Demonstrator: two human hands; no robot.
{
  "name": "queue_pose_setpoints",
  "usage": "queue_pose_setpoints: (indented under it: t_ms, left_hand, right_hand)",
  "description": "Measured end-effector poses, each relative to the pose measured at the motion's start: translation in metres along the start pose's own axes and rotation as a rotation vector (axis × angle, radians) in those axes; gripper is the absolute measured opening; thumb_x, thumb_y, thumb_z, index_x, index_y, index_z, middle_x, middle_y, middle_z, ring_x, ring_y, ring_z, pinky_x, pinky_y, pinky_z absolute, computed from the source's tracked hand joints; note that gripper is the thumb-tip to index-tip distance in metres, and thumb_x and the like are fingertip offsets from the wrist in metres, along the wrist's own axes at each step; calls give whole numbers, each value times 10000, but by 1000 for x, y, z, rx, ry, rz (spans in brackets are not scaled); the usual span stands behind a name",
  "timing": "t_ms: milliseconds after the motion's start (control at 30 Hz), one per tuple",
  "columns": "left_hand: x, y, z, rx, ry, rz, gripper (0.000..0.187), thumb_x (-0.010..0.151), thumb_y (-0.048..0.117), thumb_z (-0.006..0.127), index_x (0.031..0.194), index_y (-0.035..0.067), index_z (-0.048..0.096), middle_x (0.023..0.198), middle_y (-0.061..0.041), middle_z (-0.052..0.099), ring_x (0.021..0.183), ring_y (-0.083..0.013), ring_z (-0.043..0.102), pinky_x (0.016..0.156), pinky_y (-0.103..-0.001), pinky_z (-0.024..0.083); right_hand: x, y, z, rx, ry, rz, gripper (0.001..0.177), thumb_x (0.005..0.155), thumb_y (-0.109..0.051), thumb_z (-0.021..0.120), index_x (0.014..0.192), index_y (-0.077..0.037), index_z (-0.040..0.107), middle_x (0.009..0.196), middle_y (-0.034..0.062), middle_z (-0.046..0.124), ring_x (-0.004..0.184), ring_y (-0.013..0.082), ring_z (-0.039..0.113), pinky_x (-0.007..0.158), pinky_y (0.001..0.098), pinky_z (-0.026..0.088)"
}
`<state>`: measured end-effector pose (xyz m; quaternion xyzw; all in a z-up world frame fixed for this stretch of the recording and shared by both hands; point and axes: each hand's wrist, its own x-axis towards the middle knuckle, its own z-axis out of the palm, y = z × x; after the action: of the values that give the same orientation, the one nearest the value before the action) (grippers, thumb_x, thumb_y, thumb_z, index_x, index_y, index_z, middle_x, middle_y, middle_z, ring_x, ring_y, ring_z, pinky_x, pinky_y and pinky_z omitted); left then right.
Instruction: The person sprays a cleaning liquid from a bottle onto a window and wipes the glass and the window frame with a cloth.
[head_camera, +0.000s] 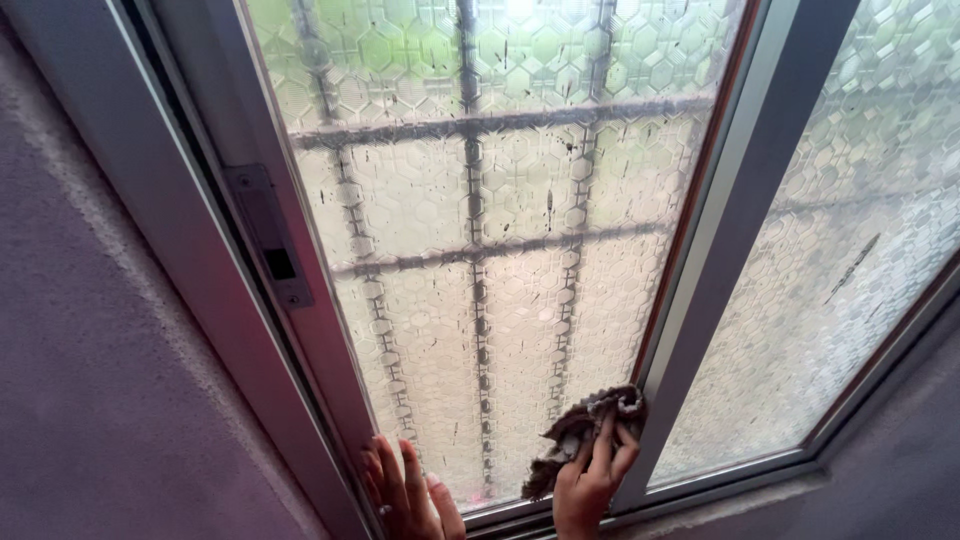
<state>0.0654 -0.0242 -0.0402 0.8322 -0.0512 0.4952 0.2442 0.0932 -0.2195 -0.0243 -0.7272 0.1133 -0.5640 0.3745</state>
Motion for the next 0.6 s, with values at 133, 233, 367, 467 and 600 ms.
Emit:
queue_pose_setpoints:
  t_ms: [133, 233, 367, 467, 600]
  left_hand:
    - [9, 8, -7, -85, 96, -31, 643, 982, 151, 429, 1595, 40, 271, 1657, -307, 206, 1543, -492, 197, 1254, -614, 147]
    - [16, 8, -14, -155, 145, -34, 618, 1032, 187, 395, 1599, -11, 247, 1659, -330, 193, 1555, -497, 181, 1266, -596, 152]
    - [26, 5, -16, -198, 223, -32, 618, 1048, 219, 377, 1592, -42, 244, 1651, -330, 214, 1553, -487, 207, 1270, -576, 172]
    - [28, 6, -22, -282, 247, -40, 610, 1057, 230, 366, 1589, -47, 254, 1646, -323, 243, 1550, -481, 237, 1276, -569, 188]
    - [32, 9, -31, -344, 249, -44, 603, 1069, 245, 351, 1585, -54, 267, 1639, -313, 282, 1547, -473, 277, 1284, -561, 208]
  right_hand:
    - [31, -47, 2, 72, -22, -126, 464, 978, 74, 542, 1440, 47, 575, 1249, 194, 511, 1179, 371, 556, 992, 429, 479]
    - [38, -85, 8, 272, -54, -127, 469, 950, 47, 547, 1418, 35, 584, 1230, 194, 499, 1115, 332, 589, 935, 378, 519]
    - [22, -120, 17, 239, -96, -360, 389, 855, -26, 665, 1242, 7, 683, 1144, 168, 557, 1026, 298, 588, 892, 385, 509]
    - [3, -127, 19, 313, -234, -610, 327, 793, -87, 735, 1109, -3, 717, 1149, 161, 604, 1036, 339, 561, 902, 451, 476]
    - [-23, -126, 13, 398, -474, -648, 283, 887, -214, 710, 1098, -29, 746, 1135, 134, 609, 1038, 324, 578, 910, 455, 506]
